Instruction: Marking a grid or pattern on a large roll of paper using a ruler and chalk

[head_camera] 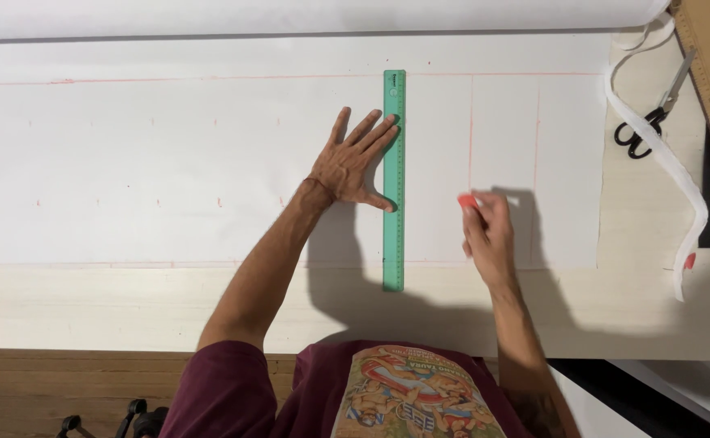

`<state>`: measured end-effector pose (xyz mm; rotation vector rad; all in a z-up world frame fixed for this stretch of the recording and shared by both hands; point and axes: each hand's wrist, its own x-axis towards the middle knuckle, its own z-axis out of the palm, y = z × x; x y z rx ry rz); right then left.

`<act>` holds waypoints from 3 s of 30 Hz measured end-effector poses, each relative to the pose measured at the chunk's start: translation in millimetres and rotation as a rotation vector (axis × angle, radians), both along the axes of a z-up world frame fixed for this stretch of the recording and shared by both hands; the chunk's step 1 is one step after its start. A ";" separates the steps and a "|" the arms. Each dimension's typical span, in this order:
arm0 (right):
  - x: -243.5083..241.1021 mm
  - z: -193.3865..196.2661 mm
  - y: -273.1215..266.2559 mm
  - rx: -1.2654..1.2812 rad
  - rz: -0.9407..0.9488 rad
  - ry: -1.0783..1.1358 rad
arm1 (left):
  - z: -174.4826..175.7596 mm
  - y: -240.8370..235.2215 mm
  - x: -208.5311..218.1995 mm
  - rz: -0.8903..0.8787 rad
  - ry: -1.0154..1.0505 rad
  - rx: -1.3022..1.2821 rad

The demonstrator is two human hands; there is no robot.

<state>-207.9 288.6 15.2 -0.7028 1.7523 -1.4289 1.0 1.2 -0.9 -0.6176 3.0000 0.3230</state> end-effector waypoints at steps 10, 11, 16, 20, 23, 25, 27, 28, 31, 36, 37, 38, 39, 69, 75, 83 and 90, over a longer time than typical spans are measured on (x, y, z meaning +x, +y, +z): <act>-41.3 -18.1 -210.0 0.035 0.238 0.661 | -7.9 -1.9 0.8 -0.014 0.109 -0.046; -45.4 -24.0 -223.8 0.058 0.262 0.695 | -8.8 -1.9 0.3 -0.015 0.112 -0.044; -53.1 -30.6 -262.5 0.189 0.335 0.834 | 0.5 -2.1 -0.6 -0.015 0.056 -0.040; -55.9 -36.7 -268.5 0.209 0.371 0.924 | 2.7 -1.1 -0.8 -0.017 0.021 -0.021; -52.0 -26.5 -272.8 0.205 0.389 1.036 | -5.2 -2.9 -1.0 -0.054 0.026 -0.022; -46.9 -11.1 -275.5 0.191 0.398 1.098 | -8.8 -3.6 -1.5 -0.087 0.047 -0.029; -41.7 8.1 -277.8 0.344 0.526 1.016 | -6.6 -4.3 -2.5 -0.086 0.013 -0.031; -43.4 7.5 -270.8 0.346 0.521 1.020 | -2.9 -3.1 -2.8 -0.089 0.018 -0.033; -40.8 9.3 -245.8 0.368 0.605 0.992 | 5.7 -3.1 -3.4 -0.032 -0.032 -0.016; 2.1 23.8 -153.2 0.421 0.684 0.933 | 3.7 0.2 -3.4 -0.021 -0.052 -0.014; 16.4 33.7 -128.8 0.422 0.681 0.937 | 3.7 -2.7 -4.1 -0.023 -0.049 -0.016; 32.5 43.0 -101.1 0.462 0.718 0.853 | 3.0 -2.2 -3.1 -0.021 -0.036 -0.006; 48.3 52.2 -73.7 0.502 0.754 0.769 | 2.0 -1.8 -2.6 -0.018 -0.024 0.003; 114.1 38.7 83.2 0.337 0.054 0.262 | -4.0 -61.5 113.9 0.005 0.081 -0.006; 109.9 56.4 68.9 0.316 0.047 0.277 | -10.3 -56.5 107.7 0.001 0.107 -0.036; 109.9 49.0 61.5 0.286 0.059 0.271 | -7.9 -54.8 108.5 -0.008 0.083 -0.039; 114.3 35.7 23.1 0.290 0.116 0.315 | -6.6 -55.0 109.1 -0.014 0.094 -0.043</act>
